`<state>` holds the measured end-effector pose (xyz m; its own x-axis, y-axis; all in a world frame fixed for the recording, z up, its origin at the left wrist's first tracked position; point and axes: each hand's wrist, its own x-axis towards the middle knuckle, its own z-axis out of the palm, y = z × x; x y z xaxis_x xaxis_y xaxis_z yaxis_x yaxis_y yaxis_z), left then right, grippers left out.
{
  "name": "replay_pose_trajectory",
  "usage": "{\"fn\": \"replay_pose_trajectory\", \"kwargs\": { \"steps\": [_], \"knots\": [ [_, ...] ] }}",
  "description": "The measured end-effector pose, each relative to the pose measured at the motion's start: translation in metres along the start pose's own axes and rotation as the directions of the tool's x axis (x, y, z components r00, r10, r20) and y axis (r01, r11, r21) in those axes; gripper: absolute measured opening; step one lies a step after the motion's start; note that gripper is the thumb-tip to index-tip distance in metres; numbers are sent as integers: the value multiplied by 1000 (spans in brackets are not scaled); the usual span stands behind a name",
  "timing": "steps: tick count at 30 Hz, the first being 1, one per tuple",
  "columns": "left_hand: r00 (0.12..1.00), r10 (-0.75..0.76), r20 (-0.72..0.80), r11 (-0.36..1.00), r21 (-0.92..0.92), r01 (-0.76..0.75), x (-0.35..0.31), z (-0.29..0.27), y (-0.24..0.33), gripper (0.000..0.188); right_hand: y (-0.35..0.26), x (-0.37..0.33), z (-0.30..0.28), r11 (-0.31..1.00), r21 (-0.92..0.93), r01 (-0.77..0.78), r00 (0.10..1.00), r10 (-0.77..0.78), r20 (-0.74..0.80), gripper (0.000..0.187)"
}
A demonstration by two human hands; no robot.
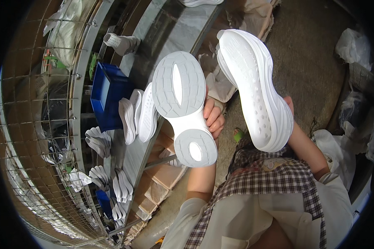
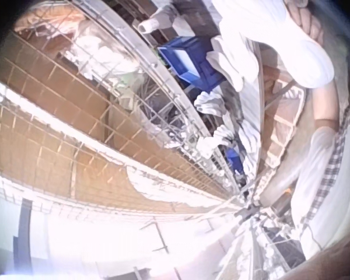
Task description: The person repeatedly picks up pairs of white slippers from a metal shelf, turns them over to view the soles, and places them into a fabric bin. The person also uses a small brush to clean the sole of one slipper before returning it to the shelf.
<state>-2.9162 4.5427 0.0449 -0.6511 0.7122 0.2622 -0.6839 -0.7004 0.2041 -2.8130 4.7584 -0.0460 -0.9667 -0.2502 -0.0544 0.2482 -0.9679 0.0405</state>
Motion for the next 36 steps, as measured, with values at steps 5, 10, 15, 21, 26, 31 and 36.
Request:
{"fn": "replay_pose_trajectory", "kwargs": {
  "steps": [5,10,15,21,26,31,36],
  "knots": [
    [997,2,-78,998,64,3,2,8,-2,51,-5,-5,8,1000,-14,24,998,-25,-56,76],
    [967,81,-242,976,217,-27,16,40,-23,46,-11,-3,12,975,-188,119,992,-123,-13,83],
    [816,297,-496,424,834,352,39,49,-41,42,-21,2,5,966,-247,72,997,-64,40,83],
    [839,179,-513,498,783,373,33,46,-20,46,-9,11,15,991,-95,-89,993,80,-89,76],
    [876,378,-299,410,903,130,28,37,-15,77,-4,51,16,897,-441,-19,974,-84,-211,62],
    [922,318,-218,449,892,56,50,29,34,75,4,152,-8,738,-633,233,967,-244,72,52],
    [868,368,-333,491,863,123,103,6,102,65,-9,246,10,305,-832,462,886,-197,420,48]
  ]
}}
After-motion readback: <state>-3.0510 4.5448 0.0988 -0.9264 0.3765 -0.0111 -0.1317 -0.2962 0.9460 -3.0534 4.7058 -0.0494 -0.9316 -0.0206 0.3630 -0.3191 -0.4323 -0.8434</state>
